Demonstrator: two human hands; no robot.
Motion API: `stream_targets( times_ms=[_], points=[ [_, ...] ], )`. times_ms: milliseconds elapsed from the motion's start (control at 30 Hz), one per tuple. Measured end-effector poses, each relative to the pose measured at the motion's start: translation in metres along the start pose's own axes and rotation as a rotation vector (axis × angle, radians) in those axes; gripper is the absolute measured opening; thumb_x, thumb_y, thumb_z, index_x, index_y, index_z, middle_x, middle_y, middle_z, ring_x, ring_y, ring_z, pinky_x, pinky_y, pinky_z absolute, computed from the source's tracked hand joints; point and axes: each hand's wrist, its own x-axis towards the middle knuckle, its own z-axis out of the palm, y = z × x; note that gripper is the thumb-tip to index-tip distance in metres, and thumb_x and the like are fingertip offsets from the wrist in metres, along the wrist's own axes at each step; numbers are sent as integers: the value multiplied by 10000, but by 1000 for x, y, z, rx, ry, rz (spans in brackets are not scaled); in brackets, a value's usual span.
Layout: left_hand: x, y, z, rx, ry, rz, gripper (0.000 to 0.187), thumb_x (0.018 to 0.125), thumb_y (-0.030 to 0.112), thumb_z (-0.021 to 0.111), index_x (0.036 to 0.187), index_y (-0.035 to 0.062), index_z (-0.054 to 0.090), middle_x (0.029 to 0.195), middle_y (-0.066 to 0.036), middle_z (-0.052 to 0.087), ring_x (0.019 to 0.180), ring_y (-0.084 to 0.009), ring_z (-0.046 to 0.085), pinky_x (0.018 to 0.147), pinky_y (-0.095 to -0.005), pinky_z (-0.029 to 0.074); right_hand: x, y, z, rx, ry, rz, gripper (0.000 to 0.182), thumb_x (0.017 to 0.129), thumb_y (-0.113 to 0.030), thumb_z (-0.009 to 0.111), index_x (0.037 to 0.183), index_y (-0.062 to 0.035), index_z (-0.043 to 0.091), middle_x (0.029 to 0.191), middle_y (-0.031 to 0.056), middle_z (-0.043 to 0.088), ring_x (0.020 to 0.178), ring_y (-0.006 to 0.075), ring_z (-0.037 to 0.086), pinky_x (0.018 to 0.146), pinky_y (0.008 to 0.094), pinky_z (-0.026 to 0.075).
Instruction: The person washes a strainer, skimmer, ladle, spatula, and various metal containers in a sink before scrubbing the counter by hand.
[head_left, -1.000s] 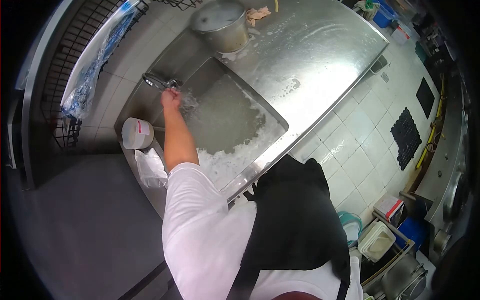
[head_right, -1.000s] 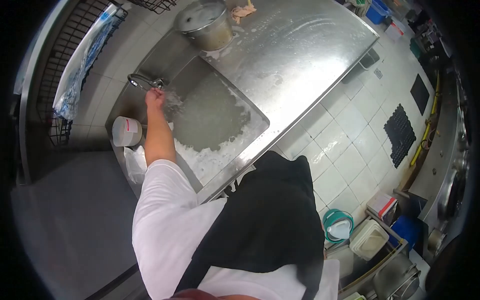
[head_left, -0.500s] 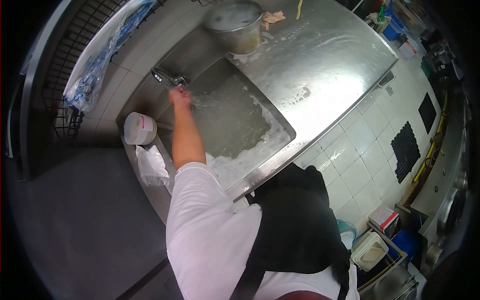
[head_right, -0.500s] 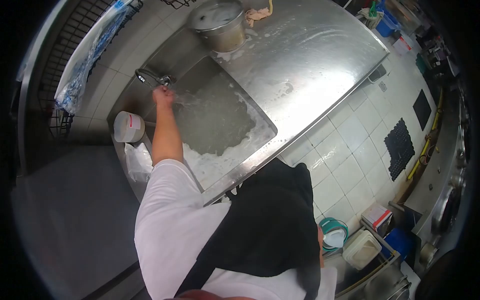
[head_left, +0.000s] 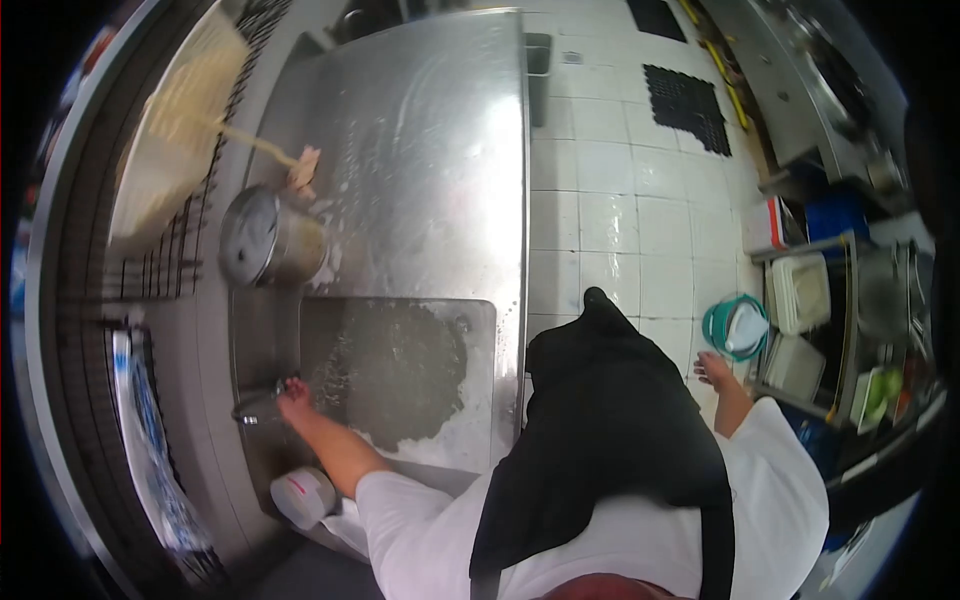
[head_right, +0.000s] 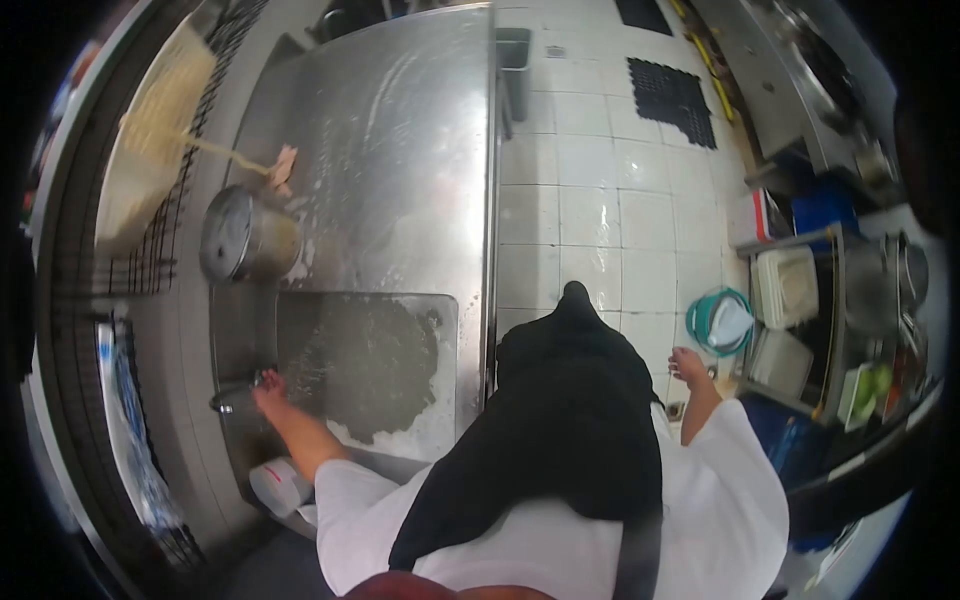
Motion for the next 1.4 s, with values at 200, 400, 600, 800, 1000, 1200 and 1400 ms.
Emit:
stream_targets(
  times_ms=[200, 400, 600, 800, 1000, 1200, 1400],
  points=[
    [-75, 2, 24, -175, -299, -5, 441, 971, 187, 290, 1351, -31, 342, 1438, -200, 375, 1271, -346, 432, 913, -467, 480, -20, 5, 14, -42, -28, 49, 329, 932, -342, 503, 1180, -128, 534, 975, 7, 602, 809, 124, 578, 702, 320, 477],
    [-19, -89, -69, 775, -429, 223, 205, 960, 213, 445, 907, 115, 617, 743, -25, 583, 611, -160, 546, 489, -320, 447, -5, 0, 8, -58, -25, 80, 307, 934, -331, 495, 1166, -135, 540, 947, 3, 605, 784, 122, 578, 683, 316, 471],
    [-151, -244, -134, 999, -393, 24, 179, 932, 216, 482, 886, 101, 611, 674, -39, 571, 547, -153, 539, 454, -287, 439, 50, -19, 5, -4, -127, 96, 301, 943, -330, 489, 1169, -137, 535, 964, 17, 608, 797, 142, 583, 687, 333, 471],
    [-262, -332, -79, 1255, -205, -20, 177, 888, 237, 511, 839, 96, 606, 611, -6, 505, 545, -125, 472, 480, -292, 375, 113, -53, -35, 94, -174, 86, 296, 932, -337, 500, 1158, -152, 547, 937, 8, 606, 782, 130, 585, 668, 322, 469],
    [-274, -361, 20, 1272, -177, 424, 259, 908, 200, 450, 799, -7, 561, 695, -72, 525, 637, -181, 449, 601, -366, 403, 178, -97, -99, 100, -195, 10, 315, 911, -345, 520, 1144, -135, 548, 893, 0, 605, 733, 108, 577, 628, 299, 461],
    [-337, -384, 126, 1554, -12, 923, 422, 928, 340, 454, 1017, -38, 619, 1000, -232, 632, 918, -379, 591, 825, -426, 450, 216, -165, -143, 201, -132, -124, 363, 928, -365, 532, 1173, -97, 537, 954, 30, 611, 782, 117, 581, 599, 251, 442],
    [-364, -421, 165, 1639, 275, 1020, 404, 900, 319, 464, 1121, 18, 618, 1156, -240, 587, 1086, -390, 533, 939, -462, 396, 189, -193, -164, 264, -102, -147, 349, 942, -379, 519, 1120, -80, 549, 954, 35, 603, 820, 108, 575, 623, 211, 443]
  ],
)
